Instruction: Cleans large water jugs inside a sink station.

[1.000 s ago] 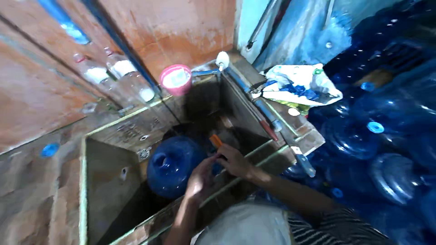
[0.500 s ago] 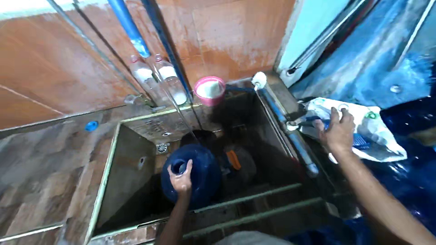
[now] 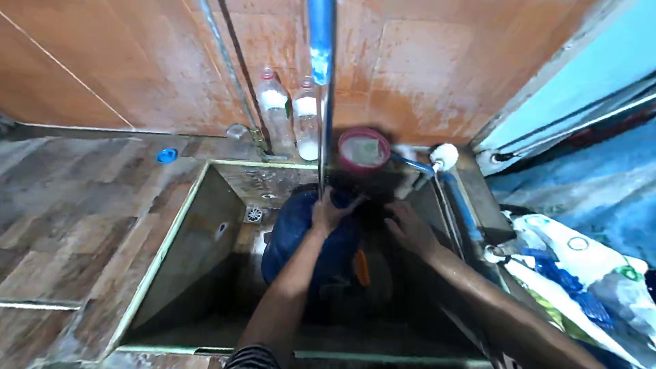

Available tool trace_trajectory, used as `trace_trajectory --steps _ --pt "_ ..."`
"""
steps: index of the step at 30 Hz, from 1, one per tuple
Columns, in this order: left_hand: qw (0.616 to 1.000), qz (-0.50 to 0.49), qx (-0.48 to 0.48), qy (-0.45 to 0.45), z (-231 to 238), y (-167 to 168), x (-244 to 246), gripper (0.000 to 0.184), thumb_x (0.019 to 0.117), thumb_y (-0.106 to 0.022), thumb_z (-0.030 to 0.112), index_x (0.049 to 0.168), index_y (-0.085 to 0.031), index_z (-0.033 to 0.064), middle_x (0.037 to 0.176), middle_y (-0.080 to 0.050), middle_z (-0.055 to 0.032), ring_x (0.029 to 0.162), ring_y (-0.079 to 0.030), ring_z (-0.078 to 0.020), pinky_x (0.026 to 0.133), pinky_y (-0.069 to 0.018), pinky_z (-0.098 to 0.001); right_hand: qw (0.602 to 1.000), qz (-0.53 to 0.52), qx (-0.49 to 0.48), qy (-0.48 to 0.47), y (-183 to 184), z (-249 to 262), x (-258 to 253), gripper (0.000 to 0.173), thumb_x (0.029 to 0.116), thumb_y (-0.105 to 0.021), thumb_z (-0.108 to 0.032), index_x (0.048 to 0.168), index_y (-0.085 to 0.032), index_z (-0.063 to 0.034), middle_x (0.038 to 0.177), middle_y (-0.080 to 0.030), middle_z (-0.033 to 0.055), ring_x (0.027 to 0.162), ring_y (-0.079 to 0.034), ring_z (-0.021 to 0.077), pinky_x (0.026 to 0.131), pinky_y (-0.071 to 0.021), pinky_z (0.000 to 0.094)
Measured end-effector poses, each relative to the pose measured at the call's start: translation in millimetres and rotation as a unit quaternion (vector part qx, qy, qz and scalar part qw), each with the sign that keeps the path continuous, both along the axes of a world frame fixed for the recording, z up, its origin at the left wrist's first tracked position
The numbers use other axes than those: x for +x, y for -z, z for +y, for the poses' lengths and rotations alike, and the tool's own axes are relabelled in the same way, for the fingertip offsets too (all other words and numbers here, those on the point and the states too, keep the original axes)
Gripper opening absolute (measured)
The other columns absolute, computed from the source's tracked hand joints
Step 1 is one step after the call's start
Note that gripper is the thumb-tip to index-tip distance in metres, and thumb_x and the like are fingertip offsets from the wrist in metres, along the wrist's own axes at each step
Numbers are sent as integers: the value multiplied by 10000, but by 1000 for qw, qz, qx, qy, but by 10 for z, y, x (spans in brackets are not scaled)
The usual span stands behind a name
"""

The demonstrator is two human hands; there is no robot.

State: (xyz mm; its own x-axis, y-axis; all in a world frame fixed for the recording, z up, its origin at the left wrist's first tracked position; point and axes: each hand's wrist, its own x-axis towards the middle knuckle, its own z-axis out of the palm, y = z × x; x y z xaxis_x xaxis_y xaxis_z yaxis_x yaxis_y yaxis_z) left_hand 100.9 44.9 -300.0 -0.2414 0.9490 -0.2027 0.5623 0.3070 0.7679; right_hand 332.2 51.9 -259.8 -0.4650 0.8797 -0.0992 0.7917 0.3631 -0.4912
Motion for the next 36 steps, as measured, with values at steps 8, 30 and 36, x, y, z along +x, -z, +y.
trace_trajectory --steps 8,30,36 --pt "959 -129 202 -154 -678 189 -173 505 906 -748 307 1226 -625 -63 1174 -678 -200 1109 -651 -234 984 -518 -403 996 -18 57 -67 184 2010 -717 575 1009 -647 -306 1514 -497 -77 1517 -441 332 1371 -449 550 1070 -365 739" --pt "886 -345 269 -153 -1368 418 -1383 541 1026 -201 217 893 -716 114 872 -760 4 890 -720 -117 883 -585 -320 999 -12 10 29 9 2424 -1088 417 1059 -587 -240 1341 -586 67 1311 -589 369 1262 -543 549 1046 -387 712" --pt "892 -418 170 -32 -1373 401 -1300 700 1073 -136 405 786 -718 139 784 -750 -1 802 -732 -141 837 -606 -343 986 -152 31 -63 637 2529 -1123 517 974 -679 -170 1447 -540 -16 1414 -522 358 1314 -478 581 1044 -368 768"
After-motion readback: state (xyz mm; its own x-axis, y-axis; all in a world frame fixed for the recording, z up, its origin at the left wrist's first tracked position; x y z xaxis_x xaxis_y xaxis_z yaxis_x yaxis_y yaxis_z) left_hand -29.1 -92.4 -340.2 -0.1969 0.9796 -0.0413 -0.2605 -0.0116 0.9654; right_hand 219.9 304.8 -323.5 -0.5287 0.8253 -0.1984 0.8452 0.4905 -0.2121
